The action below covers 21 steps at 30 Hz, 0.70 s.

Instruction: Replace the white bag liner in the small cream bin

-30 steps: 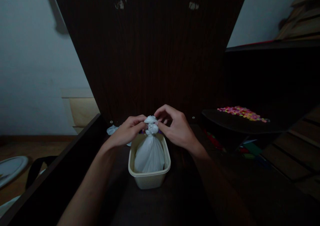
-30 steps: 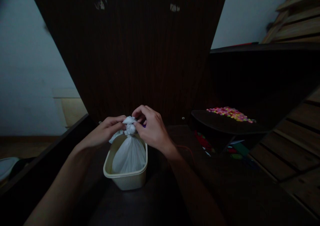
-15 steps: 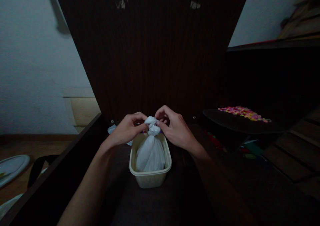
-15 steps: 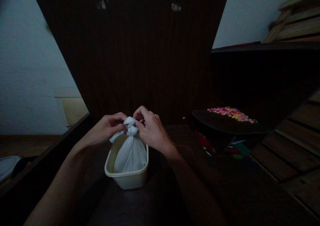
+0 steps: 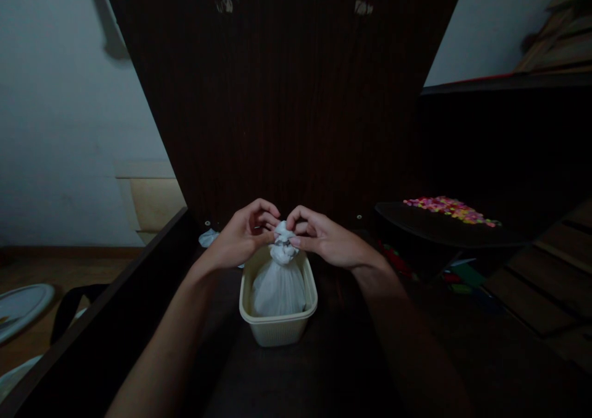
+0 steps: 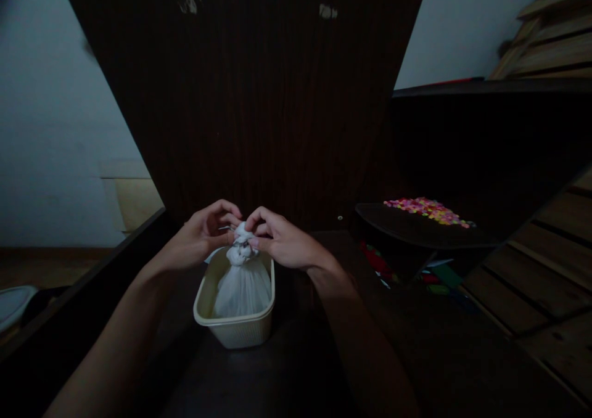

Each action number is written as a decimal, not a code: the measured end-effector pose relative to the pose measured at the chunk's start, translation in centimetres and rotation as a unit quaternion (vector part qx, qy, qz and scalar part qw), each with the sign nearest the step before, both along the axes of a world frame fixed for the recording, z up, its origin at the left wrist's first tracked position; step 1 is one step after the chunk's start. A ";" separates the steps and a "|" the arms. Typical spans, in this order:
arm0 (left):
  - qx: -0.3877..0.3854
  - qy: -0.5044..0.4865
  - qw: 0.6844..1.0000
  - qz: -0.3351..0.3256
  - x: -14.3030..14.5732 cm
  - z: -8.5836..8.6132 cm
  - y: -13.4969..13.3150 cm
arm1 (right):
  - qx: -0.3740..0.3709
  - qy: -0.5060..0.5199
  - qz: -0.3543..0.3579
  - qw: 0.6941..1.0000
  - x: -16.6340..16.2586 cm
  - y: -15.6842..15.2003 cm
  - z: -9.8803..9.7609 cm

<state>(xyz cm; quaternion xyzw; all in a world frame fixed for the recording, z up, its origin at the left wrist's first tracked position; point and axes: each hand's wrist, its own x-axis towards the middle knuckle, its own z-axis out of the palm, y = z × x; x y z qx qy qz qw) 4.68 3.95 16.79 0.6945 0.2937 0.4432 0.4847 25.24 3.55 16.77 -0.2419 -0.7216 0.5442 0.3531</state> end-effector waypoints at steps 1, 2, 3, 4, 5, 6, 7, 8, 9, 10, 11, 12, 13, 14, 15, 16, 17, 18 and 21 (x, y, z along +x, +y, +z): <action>-0.004 0.001 1.000 -0.005 0.0 0.0 0.0 | -0.005 0.001 0.004 1.000 0.1 0.1 0.0; -0.008 0.000 1.000 -0.006 0.0 0.0 -0.1 | -0.005 0.001 -0.001 1.000 0.2 0.2 0.1; -0.011 -0.002 1.000 -0.004 -0.1 0.0 -0.1 | 0.000 0.001 -0.016 1.000 0.3 0.3 0.1; -0.014 -0.005 1.000 0.003 -0.1 0.1 -0.1 | 0.012 0.001 -0.038 0.999 0.3 0.4 0.1; -0.017 -0.007 1.000 0.009 -0.1 0.1 -0.2 | 0.029 0.000 -0.062 0.998 0.2 0.6 0.1; -0.023 -0.010 1.000 0.014 -0.1 0.2 -0.2 | 0.051 -0.001 -0.085 0.995 0.2 0.7 0.1; -0.031 -0.014 0.999 0.014 -0.2 0.2 -0.2 | 0.074 -0.002 -0.108 0.991 0.1 0.8 0.1; -0.042 -0.019 0.999 0.010 -0.2 0.3 -0.3 | 0.098 0.000 -0.130 0.987 -0.1 0.8 0.1; -0.053 -0.026 0.998 0.001 -0.2 0.3 -0.3 | 0.120 0.003 -0.154 0.981 -0.2 0.9 0.0; -0.064 -0.032 0.997 -0.009 -0.2 0.4 -0.4 | 0.138 0.006 -0.177 0.974 -0.4 1.0 -0.1; -0.073 -0.036 0.996 -0.019 -0.2 0.4 -0.4 | 0.153 0.010 -0.199 0.968 -0.6 1.0 -0.2; -0.080 -0.039 0.996 -0.028 -0.2 0.4 -0.4 | 0.164 0.012 -0.216 0.962 -0.7 1.0 -0.3; -0.087 -0.040 0.995 -0.036 -0.2 0.4 -0.4 | 0.172 0.012 -0.228 0.958 -0.8 1.1 -0.4; -0.093 -0.041 0.994 -0.041 -0.3 0.3 -0.4 | 0.178 0.011 -0.236 0.955 -0.9 1.1 -0.5; -0.100 -0.044 0.993 -0.045 -0.3 0.3 -0.3 | 0.183 0.010 -0.243 0.953 -1.0 1.1 -0.6; -0.108 -0.046 0.992 -0.047 -0.3 0.3 -0.3 | 0.190 0.008 -0.249 0.950 -1.1 1.0 -0.6; -0.116 -0.049 0.991 -0.048 -0.3 0.2 -0.3 | 0.196 0.004 -0.255 0.947 -1.2 1.0 -0.7; -0.125 -0.051 0.990 -0.047 -0.4 0.2 -0.3 | 0.202 -0.002 -0.262 0.944 -1.3 0.9 -0.7; -0.143 -0.055 0.987 -0.040 -0.3 0.1 -0.3 | 0.210 -0.024 -0.282 0.936 -1.3 0.8 -0.6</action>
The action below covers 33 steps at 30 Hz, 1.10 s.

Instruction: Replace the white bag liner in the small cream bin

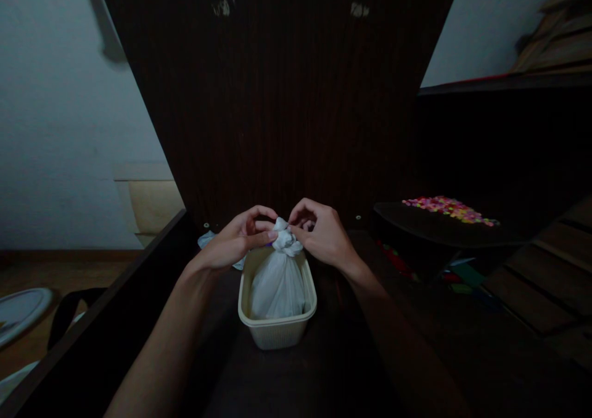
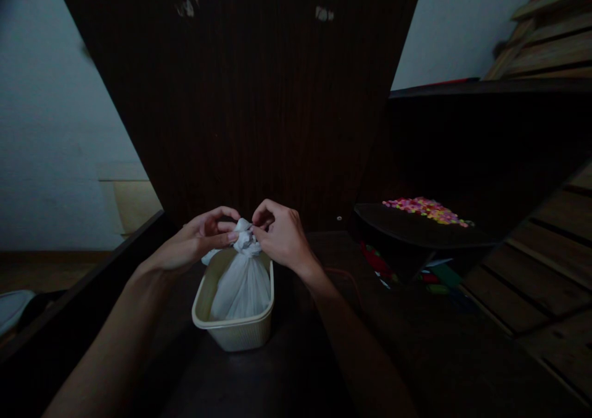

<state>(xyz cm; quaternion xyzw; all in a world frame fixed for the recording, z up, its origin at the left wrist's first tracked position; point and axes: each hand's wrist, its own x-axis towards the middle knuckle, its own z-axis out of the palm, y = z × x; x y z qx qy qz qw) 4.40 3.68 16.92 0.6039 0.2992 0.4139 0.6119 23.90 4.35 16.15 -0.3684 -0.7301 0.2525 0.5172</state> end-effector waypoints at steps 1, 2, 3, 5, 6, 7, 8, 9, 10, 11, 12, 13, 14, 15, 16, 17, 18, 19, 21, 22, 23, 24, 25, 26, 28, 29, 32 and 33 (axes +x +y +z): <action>-0.001 -0.001 1.000 0.007 0.1 0.0 0.0 | -0.003 -0.003 -0.004 1.000 0.0 0.0 0.1; 0.003 -0.002 1.000 0.016 0.1 0.0 0.0 | -0.010 -0.003 -0.001 1.000 0.1 -0.1 0.2; 0.011 -0.005 1.000 0.029 0.2 0.0 -0.1 | -0.020 0.003 0.010 1.000 0.2 -0.1 0.3; 0.032 -0.011 0.998 0.054 0.5 0.0 -0.1 | -0.041 0.021 0.052 0.998 0.4 -0.4 0.6; 0.041 -0.014 0.997 0.063 0.5 0.0 -0.2 | -0.052 0.028 0.077 0.995 0.5 -0.6 0.8; 0.049 -0.018 0.996 0.068 0.6 0.1 -0.2 | -0.061 0.029 0.099 0.993 0.7 -0.8 1.0; 0.055 -0.020 0.996 0.067 0.7 0.2 -0.3 | -0.066 0.022 0.111 0.991 0.8 -1.1 1.2; 0.058 -0.020 0.996 0.062 0.7 0.2 -0.3 | -0.065 0.007 0.114 0.991 0.9 -1.3 1.3; 0.060 -0.020 0.996 0.056 0.7 0.3 -0.4 | -0.057 -0.013 0.109 0.992 1.0 -1.6 1.5; 0.064 -0.017 0.997 0.051 0.7 0.3 -0.4 | -0.044 -0.034 0.098 0.994 1.0 -1.8 1.5; 0.068 -0.013 0.997 0.046 0.7 0.4 -0.4 | -0.028 -0.054 0.084 0.995 1.0 -2.0 1.6; 0.072 -0.006 0.997 0.042 0.7 0.4 -0.4 | -0.011 -0.067 0.073 0.995 0.9 -2.1 1.6; 0.078 0.004 0.996 0.039 0.7 0.4 -0.4 | 0.001 -0.075 0.067 0.995 0.8 -2.2 1.6; 0.085 0.013 0.996 0.039 0.6 0.4 -0.4 | 0.009 -0.076 0.066 0.995 0.8 -2.2 1.6; 0.090 0.022 0.995 0.038 0.6 0.3 -0.3 | 0.012 -0.073 0.068 0.995 0.7 -2.2 1.5; 0.094 0.030 0.994 0.038 0.6 0.3 -0.3 | 0.013 -0.068 0.070 0.995 0.7 -2.2 1.5; 0.094 0.037 0.994 0.038 0.5 0.3 -0.2 | 0.013 -0.065 0.071 0.995 0.7 -2.2 1.5; 0.095 0.044 0.994 0.038 0.5 0.3 -0.2 | 0.014 -0.065 0.070 0.995 0.8 -2.1 1.6; 0.098 0.059 0.993 0.040 0.4 0.4 -0.1 | 0.018 -0.069 0.073 0.995 1.0 -2.0 1.6; 0.105 0.072 0.991 0.043 0.3 0.5 0.0 | 0.019 -0.070 0.077 0.994 1.1 -2.0 1.6; 0.117 0.088 0.988 0.047 0.3 0.5 0.1 | 0.020 -0.069 0.082 0.994 1.3 -1.9 1.6; 0.130 0.108 0.984 0.050 0.2 0.5 0.2 | 0.021 -0.069 0.084 0.994 1.4 -1.9 1.7; 0.143 0.130 0.980 0.052 0.2 0.4 0.3 | 0.024 -0.069 0.085 0.994 1.5 -1.9 1.7; 0.154 0.153 0.975 0.054 0.1 0.4 0.5 | 0.029 -0.069 0.084 0.994 1.6 -1.8 1.7; 0.166 0.189 0.966 0.056 -0.1 0.3 0.7 | 0.051 -0.078 0.078 0.993 1.7 -1.8 1.9; 0.170 0.199 0.963 0.055 -0.2 0.2 0.8 | 0.065 -0.086 0.073 0.992 1.8 -1.8 2.0; 0.194 0.216 0.956 0.037 -0.5 0.5 0.6 | 0.092 -0.106 0.057 0.988 2.0 -1.9 2.2; 0.204 0.216 0.954 0.030 -0.7 0.7 0.5 | 0.094 -0.108 0.053 0.988 2.0 -1.8 2.2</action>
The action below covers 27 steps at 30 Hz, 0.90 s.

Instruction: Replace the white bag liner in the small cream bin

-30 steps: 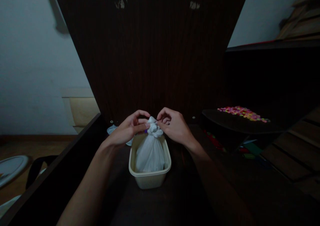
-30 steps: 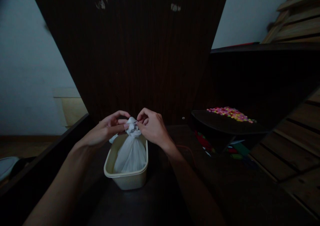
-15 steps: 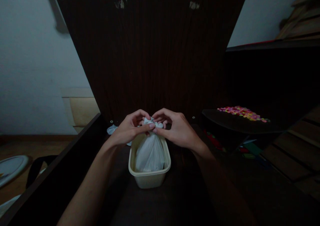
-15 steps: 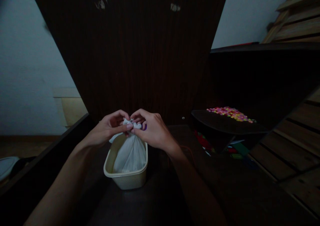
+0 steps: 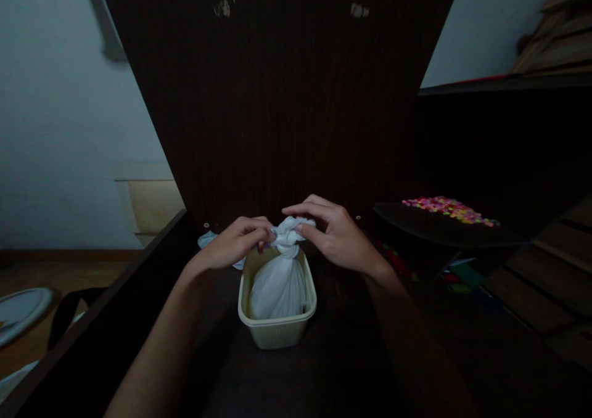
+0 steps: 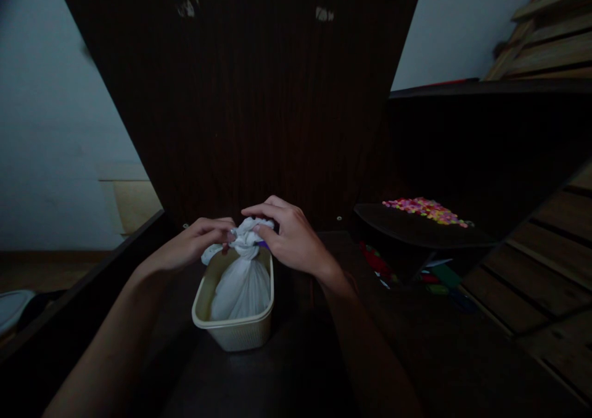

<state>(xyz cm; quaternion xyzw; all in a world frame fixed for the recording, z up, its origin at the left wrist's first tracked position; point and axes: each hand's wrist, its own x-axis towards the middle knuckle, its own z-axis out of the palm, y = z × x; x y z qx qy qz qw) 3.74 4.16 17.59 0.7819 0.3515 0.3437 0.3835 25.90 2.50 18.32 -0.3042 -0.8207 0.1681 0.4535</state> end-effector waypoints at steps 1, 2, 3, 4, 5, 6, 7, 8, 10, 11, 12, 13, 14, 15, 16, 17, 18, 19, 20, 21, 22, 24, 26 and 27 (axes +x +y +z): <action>0.007 -0.002 1.000 -0.009 -0.1 0.2 -0.2 | 0.000 0.002 -0.004 1.000 0.0 0.0 0.0; 0.010 -0.011 1.000 -0.018 -0.2 0.4 -0.3 | -0.002 0.006 -0.007 1.000 0.0 0.1 0.0; 0.005 -0.027 0.999 -0.028 -0.2 0.5 -0.5 | -0.005 0.009 -0.010 1.000 0.0 0.1 0.0; -0.007 -0.049 0.998 -0.038 -0.2 0.6 -0.7 | -0.007 0.011 -0.014 1.000 -0.1 0.2 -0.1; -0.023 -0.072 0.996 -0.048 -0.1 0.6 -0.8 | -0.008 0.012 -0.019 1.000 -0.1 0.3 -0.2; -0.039 -0.091 0.994 -0.054 0.0 0.5 -0.8 | -0.010 0.012 -0.023 1.000 -0.2 0.3 -0.2; -0.054 -0.105 0.991 -0.055 0.2 0.3 -0.8 | -0.012 0.011 -0.028 0.999 -0.2 0.4 -0.3; -0.066 -0.113 0.990 -0.051 0.3 0.1 -0.8 | -0.014 0.010 -0.030 0.999 -0.3 0.5 -0.4; -0.071 -0.117 0.990 -0.036 0.7 -0.2 -0.7 | -0.022 0.008 -0.029 0.999 -0.3 0.6 -0.5; -0.066 -0.119 0.990 -0.025 0.8 -0.4 -0.5 | -0.028 0.005 -0.026 0.999 -0.2 0.5 -0.5; -0.058 -0.121 0.991 -0.015 0.9 -0.5 -0.4 | -0.036 -0.002 -0.020 0.999 -0.2 0.5 -0.5; -0.048 -0.122 0.991 -0.005 1.1 -0.5 -0.3 | -0.046 -0.013 -0.011 0.999 -0.2 0.4 -0.5; -0.037 -0.122 0.992 0.003 1.2 -0.6 -0.3 | -0.059 -0.028 0.001 0.998 -0.2 0.3 -0.4; -0.026 -0.121 0.992 0.009 1.3 -0.6 -0.2 | -0.073 -0.044 0.017 0.996 -0.2 0.2 -0.4; -0.016 -0.118 0.993 0.013 1.3 -0.6 -0.1 | -0.085 -0.057 0.033 0.994 -0.2 0.1 -0.3; -0.009 -0.116 0.993 0.015 1.4 -0.7 -0.1 | -0.093 -0.066 0.045 0.992 -0.3 0.0 -0.3; -0.003 -0.114 0.993 0.016 1.5 -0.7 0.0 | -0.097 -0.072 0.049 0.991 -0.3 0.0 -0.2; 0.002 -0.113 0.993 0.018 1.6 -0.8 0.0 | -0.097 -0.073 0.045 0.992 -0.3 0.0 -0.2; 0.005 -0.113 0.993 0.021 1.6 -0.8 0.0 | -0.094 -0.072 0.033 0.992 -0.3 0.0 -0.3; 0.004 -0.112 0.993 0.024 1.7 -0.9 0.0 | -0.090 -0.069 0.018 0.993 -0.3 0.1 -0.3; 0.000 -0.110 0.994 0.024 1.7 -0.9 0.0 | -0.087 -0.064 0.002 0.994 -0.3 0.1 -0.4; -0.015 -0.103 0.994 0.017 1.8 -0.9 -0.1 | -0.088 -0.048 -0.016 0.995 -0.2 0.3 -0.4; -0.034 -0.096 0.995 0.001 1.8 -0.9 -0.3 | -0.087 -0.025 -0.018 0.996 -0.2 0.4 -0.4; -0.042 -0.095 0.995 -0.007 1.9 -0.8 -0.4 | -0.086 -0.011 -0.016 0.996 -0.2 0.5 -0.4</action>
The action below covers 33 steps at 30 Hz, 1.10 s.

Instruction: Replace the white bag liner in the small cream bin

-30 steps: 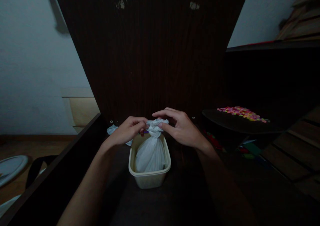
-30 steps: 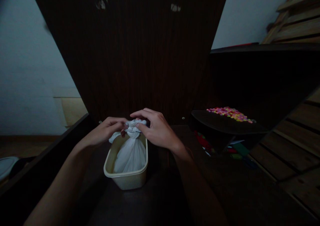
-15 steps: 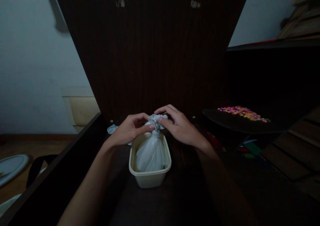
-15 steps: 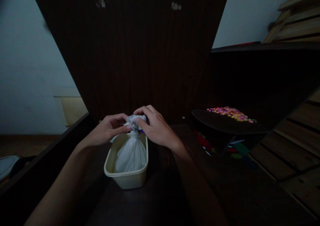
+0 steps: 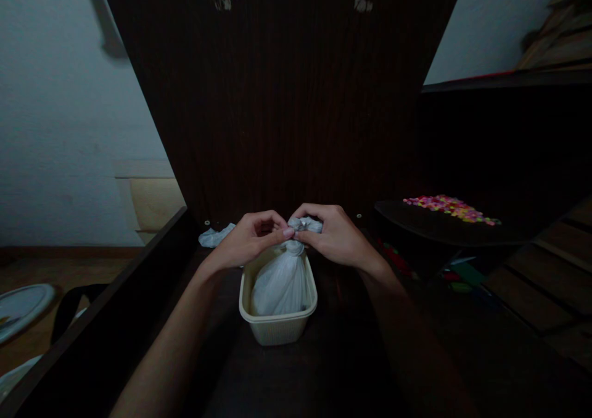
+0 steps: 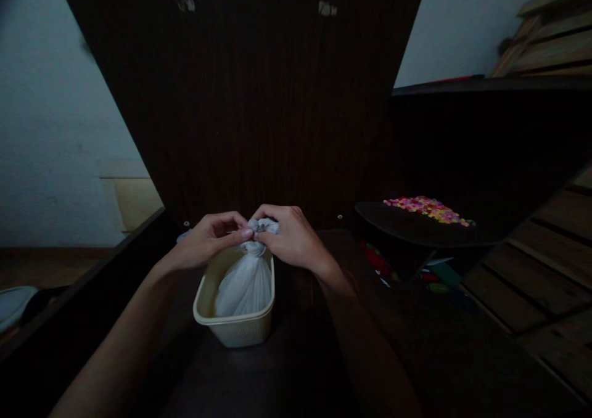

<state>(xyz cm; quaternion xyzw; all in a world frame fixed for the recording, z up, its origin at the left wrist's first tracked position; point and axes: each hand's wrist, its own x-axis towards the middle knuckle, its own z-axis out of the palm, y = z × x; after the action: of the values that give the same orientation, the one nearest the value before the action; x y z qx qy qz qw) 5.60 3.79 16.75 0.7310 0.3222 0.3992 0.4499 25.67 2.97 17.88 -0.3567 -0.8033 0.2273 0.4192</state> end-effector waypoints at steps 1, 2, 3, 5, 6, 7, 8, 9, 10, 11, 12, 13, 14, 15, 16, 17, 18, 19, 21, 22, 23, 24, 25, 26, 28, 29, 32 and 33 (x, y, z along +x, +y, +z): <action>-0.007 -0.002 1.000 -0.005 0.0 0.0 -0.1 | 0.004 0.015 0.002 1.000 0.0 0.0 0.0; -0.011 -0.004 1.000 -0.008 0.0 0.1 -0.1 | 0.013 0.030 0.002 0.999 -0.1 0.1 0.0; -0.013 -0.006 1.000 -0.009 0.0 0.1 -0.2 | 0.023 0.044 0.000 0.999 -0.2 0.1 0.0; -0.005 -0.006 1.000 -0.015 0.0 0.1 -0.1 | 0.046 0.072 -0.006 0.996 -0.3 0.1 0.0; 0.004 -0.001 1.000 -0.021 0.0 0.1 -0.1 | 0.057 0.085 -0.008 0.995 -0.4 0.1 0.0; 0.016 0.007 0.999 -0.027 0.0 0.1 0.0 | 0.065 0.096 -0.011 0.993 -0.5 0.1 0.1; 0.028 0.017 0.999 -0.032 -0.1 0.0 0.1 | 0.068 0.106 -0.014 0.992 -0.6 0.1 0.1; 0.040 0.030 0.998 -0.035 -0.1 0.0 0.2 | 0.067 0.115 -0.016 0.991 -0.6 0.0 0.1; 0.050 0.045 0.997 -0.037 -0.2 -0.1 0.3 | 0.065 0.123 -0.020 0.990 -0.7 0.0 0.1; 0.060 0.061 0.996 -0.040 -0.3 -0.1 0.4 | 0.061 0.128 -0.025 0.990 -0.7 0.0 0.1; 0.069 0.076 0.994 -0.044 -0.4 -0.1 0.5 | 0.057 0.132 -0.029 0.989 -0.7 -0.1 0.1; 0.077 0.089 0.992 -0.050 -0.5 -0.1 0.5 | 0.056 0.135 -0.033 0.989 -0.6 0.0 0.1; 0.082 0.101 0.990 -0.057 -0.6 -0.1 0.6 | 0.056 0.136 -0.037 0.988 -0.6 0.0 0.1; 0.084 0.109 0.988 -0.064 -0.6 -0.1 0.6 | 0.057 0.137 -0.041 0.988 -0.5 0.0 0.1; 0.081 0.114 0.988 -0.069 -0.7 0.0 0.6 | 0.057 0.138 -0.043 0.988 -0.5 0.1 0.1; 0.076 0.115 0.988 -0.071 -0.7 0.0 0.5 | 0.056 0.140 -0.044 0.988 -0.4 0.1 0.0; 0.070 0.114 0.989 -0.070 -0.6 0.1 0.5 | 0.052 0.142 -0.045 0.987 -0.4 0.2 -0.1; 0.064 0.111 0.990 -0.067 -0.6 0.2 0.3 | 0.045 0.143 -0.046 0.988 -0.4 0.3 -0.1; 0.044 0.098 0.992 -0.061 -0.4 0.3 0.1 | 0.026 0.140 -0.048 0.989 -0.4 0.3 -0.2; 0.032 0.095 0.993 -0.060 -0.3 0.3 -0.1 | 0.019 0.138 -0.048 0.989 -0.5 0.3 -0.2; 0.019 0.095 0.993 -0.062 -0.2 0.3 -0.2 | 0.015 0.136 -0.046 0.990 -0.5 0.3 -0.2; 0.010 0.099 0.993 -0.065 -0.1 0.3 -0.3 | 0.012 0.132 -0.041 0.990 -0.5 0.3 -0.1; 0.005 0.104 0.992 -0.068 0.0 0.2 -0.4 | 0.008 0.127 -0.033 0.991 -0.4 0.2 -0.1; 0.005 0.109 0.992 -0.067 0.0 0.1 -0.4 | 0.004 0.119 -0.022 0.993 -0.3 0.1 0.1; 0.007 0.108 0.993 -0.056 -0.1 -0.1 -0.4 | -0.006 0.084 0.005 0.996 0.0 -0.1 0.3; 0.003 0.104 0.993 -0.048 -0.1 -0.2 -0.3 | -0.007 0.064 0.016 0.998 0.1 -0.2 0.4; -0.013 0.100 0.994 -0.034 -0.3 -0.5 -0.1 | -0.003 0.034 0.028 0.999 0.5 -0.3 0.5; -0.014 0.102 0.994 -0.035 -0.3 -0.5 0.0 | -0.003 0.039 0.029 0.999 0.5 -0.3 0.4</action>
<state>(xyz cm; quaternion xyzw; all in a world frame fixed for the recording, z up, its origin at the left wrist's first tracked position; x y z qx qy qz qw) 5.26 3.81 16.20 0.7721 0.3466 0.3022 0.4387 26.20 2.64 18.31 -0.3256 -0.7959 0.2550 0.4423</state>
